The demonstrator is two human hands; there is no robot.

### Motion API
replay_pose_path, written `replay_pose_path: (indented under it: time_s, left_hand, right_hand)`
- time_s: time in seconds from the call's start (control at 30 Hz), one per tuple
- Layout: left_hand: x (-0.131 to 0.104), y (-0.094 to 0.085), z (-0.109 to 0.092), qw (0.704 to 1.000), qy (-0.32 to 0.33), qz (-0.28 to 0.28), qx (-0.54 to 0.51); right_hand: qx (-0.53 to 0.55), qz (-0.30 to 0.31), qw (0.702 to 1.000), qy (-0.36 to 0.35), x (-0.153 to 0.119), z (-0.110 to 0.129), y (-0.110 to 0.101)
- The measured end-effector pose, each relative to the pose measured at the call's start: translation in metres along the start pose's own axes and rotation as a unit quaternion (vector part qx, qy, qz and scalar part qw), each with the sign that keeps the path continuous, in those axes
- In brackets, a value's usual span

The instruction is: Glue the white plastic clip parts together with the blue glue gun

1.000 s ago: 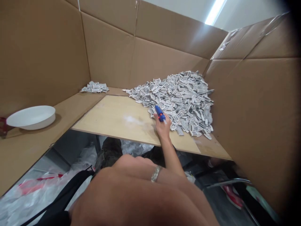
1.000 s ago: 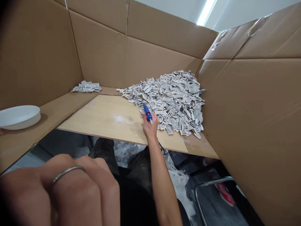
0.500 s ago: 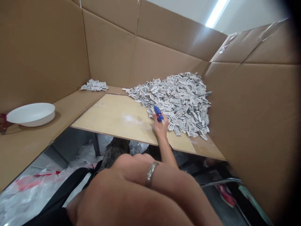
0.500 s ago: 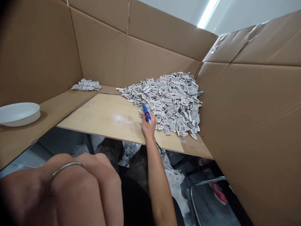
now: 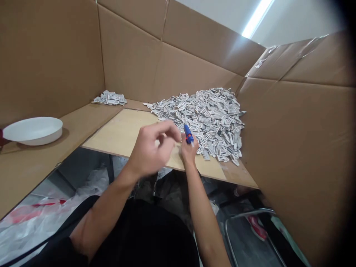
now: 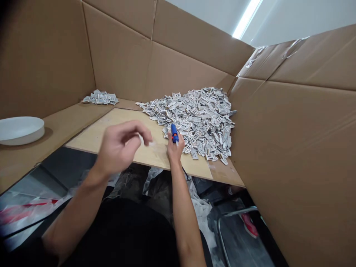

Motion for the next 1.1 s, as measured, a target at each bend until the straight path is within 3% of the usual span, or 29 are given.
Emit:
replay_pose_path:
  time_s: [0.1, 0.2, 0.27, 0.37, 0.5, 0.63, 0.73, 0.83, 0.97, 1.1]
  left_hand:
    - [0.044, 0.01, 0.101, 0.969, -0.104, 0.018, 0.222]
    - [0.062, 0.028, 0.187, 0.882, -0.21, 0.108, 0.408]
    - [0.061, 0.042, 0.223, 0.839, -0.244, 0.164, 0.458]
    - [0.053, 0.066, 0.249, 0.82, -0.216, 0.223, 0.481]
    - [0.036, 0.082, 0.277, 0.824, -0.185, 0.263, 0.467]
    - [0.034, 0.083, 0.291, 0.851, -0.164, 0.251, 0.431]
    - [0.036, 0.091, 0.288, 0.879, -0.133, 0.257, 0.38]
    - [0.031, 0.112, 0.272, 0.893, -0.075, 0.291, 0.335]
    - [0.016, 0.148, 0.258, 0.88, -0.024, 0.378, 0.286]
    - [0.017, 0.156, 0.255, 0.878, 0.011, 0.382, 0.287]
  right_hand:
    - [0.02, -0.046, 0.999, 0.016, 0.0, -0.001, -0.011]
    - [0.02, -0.051, 0.998, 0.02, 0.001, -0.001, -0.011]
    - [0.023, -0.05, 0.998, 0.024, 0.001, -0.002, -0.011]
    - [0.033, -0.048, 0.998, 0.035, 0.001, -0.004, -0.01]
    - [0.039, -0.041, 0.998, 0.035, 0.0, -0.004, -0.008]
    - [0.038, -0.036, 0.998, 0.028, 0.0, -0.005, -0.005]
    - [0.011, -0.046, 0.999, 0.026, 0.0, -0.01, -0.006]
    - [-0.053, -0.067, 0.995, 0.043, -0.001, -0.02, -0.011]
    - [-0.1, -0.073, 0.988, 0.09, -0.002, -0.036, -0.012]
    - [-0.095, -0.051, 0.991, 0.079, 0.001, -0.033, -0.006]
Point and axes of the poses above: each hand's wrist, its own x-axis towards the middle knuckle, its own y-axis out of the palm, z = x × y, the point moved 10 cm from there along x, towards the middle knuckle, and after that the axes turned 1 degree about -y, right-handed, at the moved point
